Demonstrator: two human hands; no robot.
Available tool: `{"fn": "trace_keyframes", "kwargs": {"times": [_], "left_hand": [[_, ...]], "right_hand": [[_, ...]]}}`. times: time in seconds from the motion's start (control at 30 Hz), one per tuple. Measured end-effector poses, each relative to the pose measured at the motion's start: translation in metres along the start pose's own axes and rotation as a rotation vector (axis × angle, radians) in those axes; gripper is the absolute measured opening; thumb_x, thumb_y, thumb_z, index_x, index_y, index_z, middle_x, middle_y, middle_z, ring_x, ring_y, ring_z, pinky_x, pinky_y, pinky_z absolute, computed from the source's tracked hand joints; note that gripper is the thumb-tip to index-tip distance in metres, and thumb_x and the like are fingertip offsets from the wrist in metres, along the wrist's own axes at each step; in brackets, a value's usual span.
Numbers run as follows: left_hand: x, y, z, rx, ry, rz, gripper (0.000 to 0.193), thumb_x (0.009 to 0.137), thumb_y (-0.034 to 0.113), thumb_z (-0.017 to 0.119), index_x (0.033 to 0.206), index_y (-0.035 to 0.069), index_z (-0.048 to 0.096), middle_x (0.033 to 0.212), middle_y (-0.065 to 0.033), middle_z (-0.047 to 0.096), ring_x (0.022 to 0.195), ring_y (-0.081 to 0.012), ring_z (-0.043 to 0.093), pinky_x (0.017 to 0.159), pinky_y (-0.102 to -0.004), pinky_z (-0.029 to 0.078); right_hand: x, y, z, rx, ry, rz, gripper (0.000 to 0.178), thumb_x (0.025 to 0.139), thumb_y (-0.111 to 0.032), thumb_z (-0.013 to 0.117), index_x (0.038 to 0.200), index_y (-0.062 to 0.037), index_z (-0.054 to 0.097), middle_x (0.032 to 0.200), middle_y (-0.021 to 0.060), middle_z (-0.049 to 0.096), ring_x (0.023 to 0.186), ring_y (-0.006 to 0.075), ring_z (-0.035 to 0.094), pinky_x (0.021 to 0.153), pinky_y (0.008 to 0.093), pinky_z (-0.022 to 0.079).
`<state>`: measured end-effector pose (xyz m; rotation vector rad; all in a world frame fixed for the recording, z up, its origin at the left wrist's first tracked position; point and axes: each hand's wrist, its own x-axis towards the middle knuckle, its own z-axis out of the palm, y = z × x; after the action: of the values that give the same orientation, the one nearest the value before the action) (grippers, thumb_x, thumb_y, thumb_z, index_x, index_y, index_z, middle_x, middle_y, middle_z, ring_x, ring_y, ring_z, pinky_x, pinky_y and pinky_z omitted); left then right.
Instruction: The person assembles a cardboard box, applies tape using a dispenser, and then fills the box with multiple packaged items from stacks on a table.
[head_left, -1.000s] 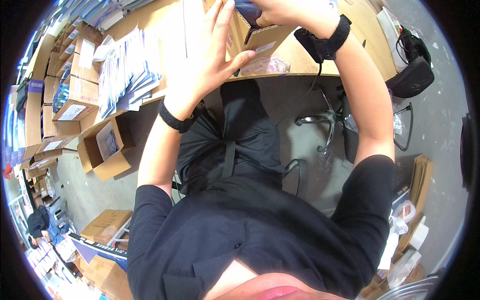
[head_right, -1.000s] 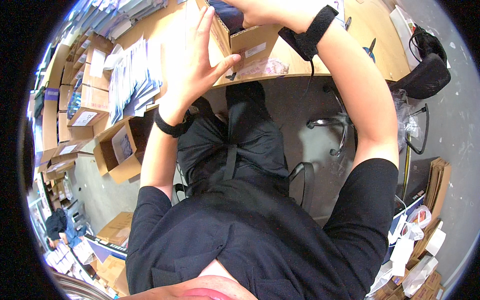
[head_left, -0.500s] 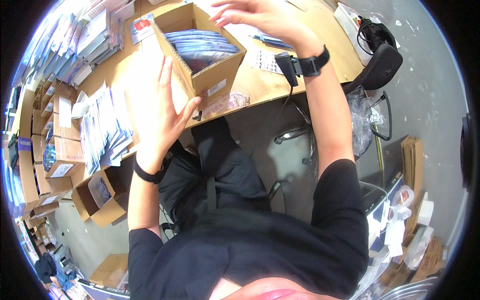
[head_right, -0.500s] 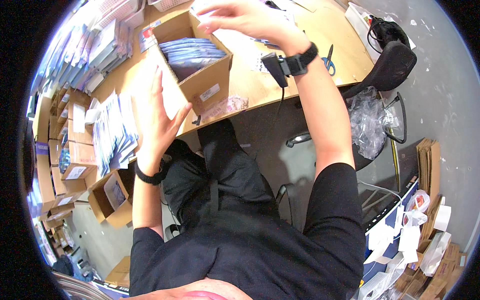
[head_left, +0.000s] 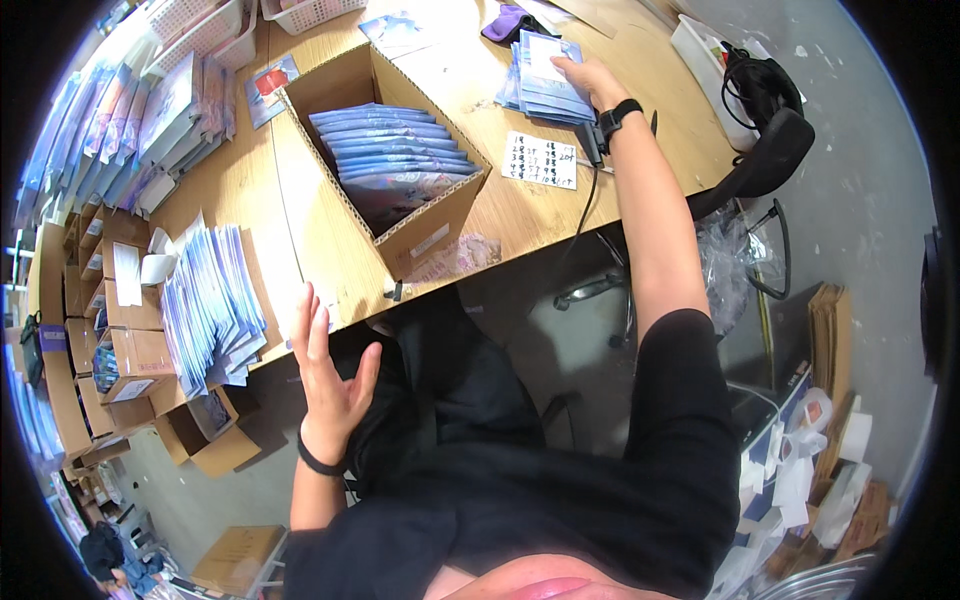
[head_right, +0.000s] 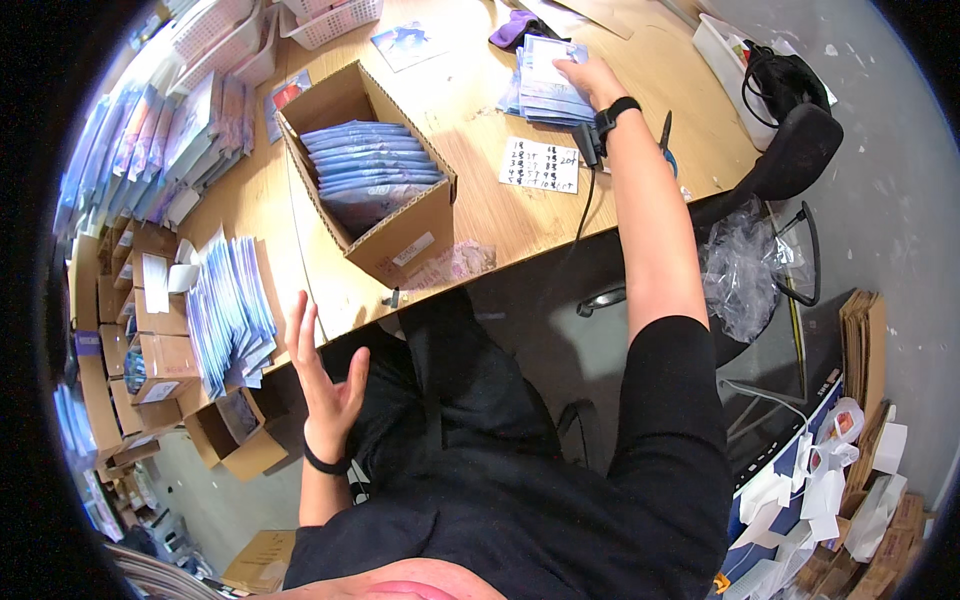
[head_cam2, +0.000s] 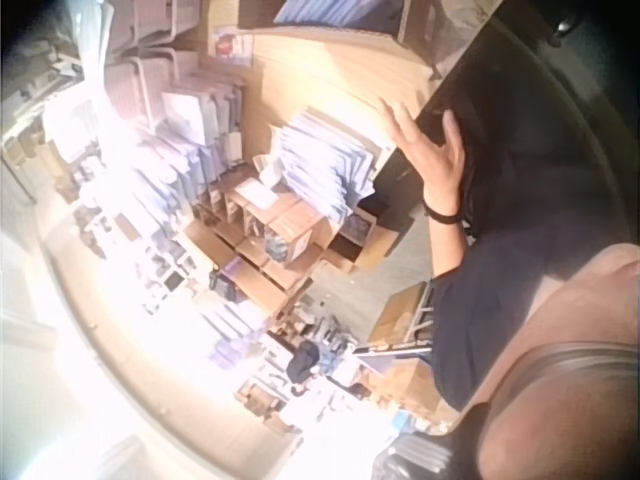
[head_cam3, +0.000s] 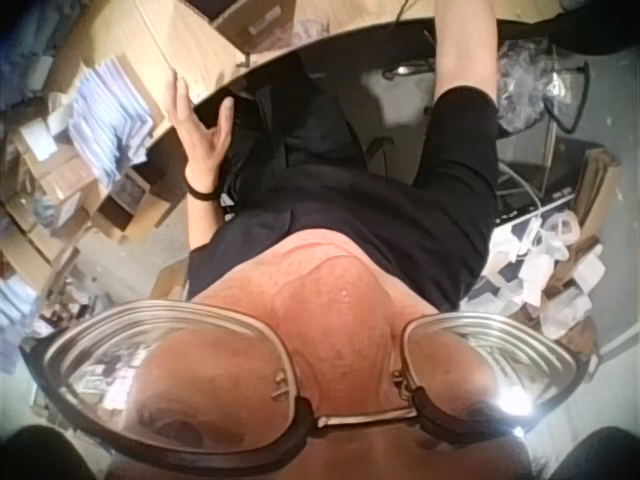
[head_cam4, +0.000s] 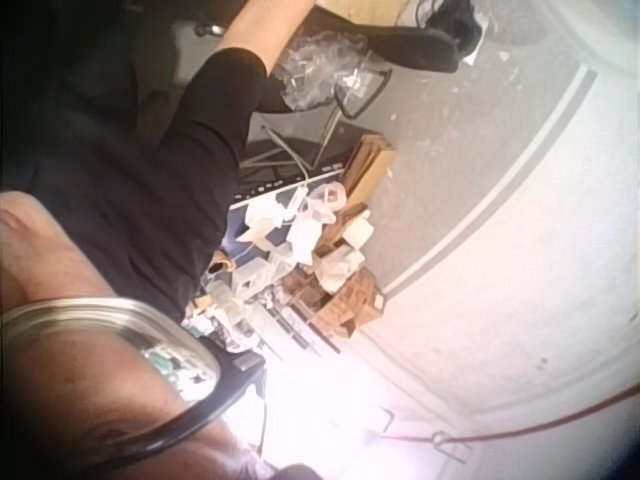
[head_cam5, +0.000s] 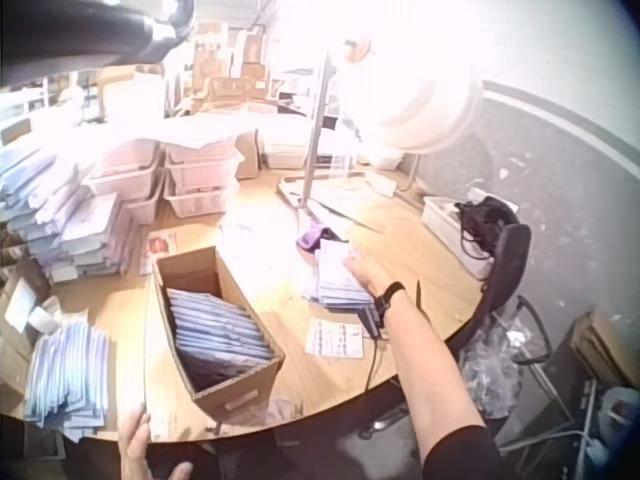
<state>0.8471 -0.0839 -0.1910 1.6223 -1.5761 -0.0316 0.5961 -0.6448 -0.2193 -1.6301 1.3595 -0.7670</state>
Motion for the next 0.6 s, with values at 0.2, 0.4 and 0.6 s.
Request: {"fn": "trace_keyframes", "kwargs": {"times": [0.2,0.4,0.6], "left_hand": [[-0.020,-0.008,-0.004,-0.040,0.028,-0.035,0.078,0.090,0.001,0.076,0.158,0.004,0.039,0.164,-0.0264,0.036,0.153,-0.0419,0.038,0.125,-0.0500,0.033],[-0.025,-0.010,0.000,-0.102,0.034,-0.103,0.073,0.089,-0.001,0.074,0.155,0.005,0.045,0.165,-0.0246,0.036,0.153,-0.0414,0.038,0.125,-0.0487,0.033],[-0.025,-0.008,0.002,-0.073,0.010,-0.053,0.055,0.085,-0.004,0.078,0.137,0.004,0.061,0.161,-0.0295,0.037,0.148,-0.0467,0.044,0.118,-0.0544,0.043]], "right_hand": [[0.040,0.028,0.002,0.242,-0.159,0.147,0.047,0.084,-0.030,0.090,0.112,0.0064,0.076,0.108,0.0129,0.078,0.090,0.0240,0.072,0.079,0.0375,0.055],[-0.010,-0.012,-0.001,0.337,-0.228,0.300,0.049,0.079,-0.024,0.095,0.115,0.0036,0.075,0.108,0.0157,0.077,0.095,0.0281,0.073,0.085,0.0366,0.054],[-0.009,-0.013,0.009,0.268,-0.236,0.239,0.049,0.080,-0.023,0.094,0.115,0.0048,0.073,0.109,0.0166,0.077,0.089,0.0278,0.076,0.079,0.0366,0.059]]}}
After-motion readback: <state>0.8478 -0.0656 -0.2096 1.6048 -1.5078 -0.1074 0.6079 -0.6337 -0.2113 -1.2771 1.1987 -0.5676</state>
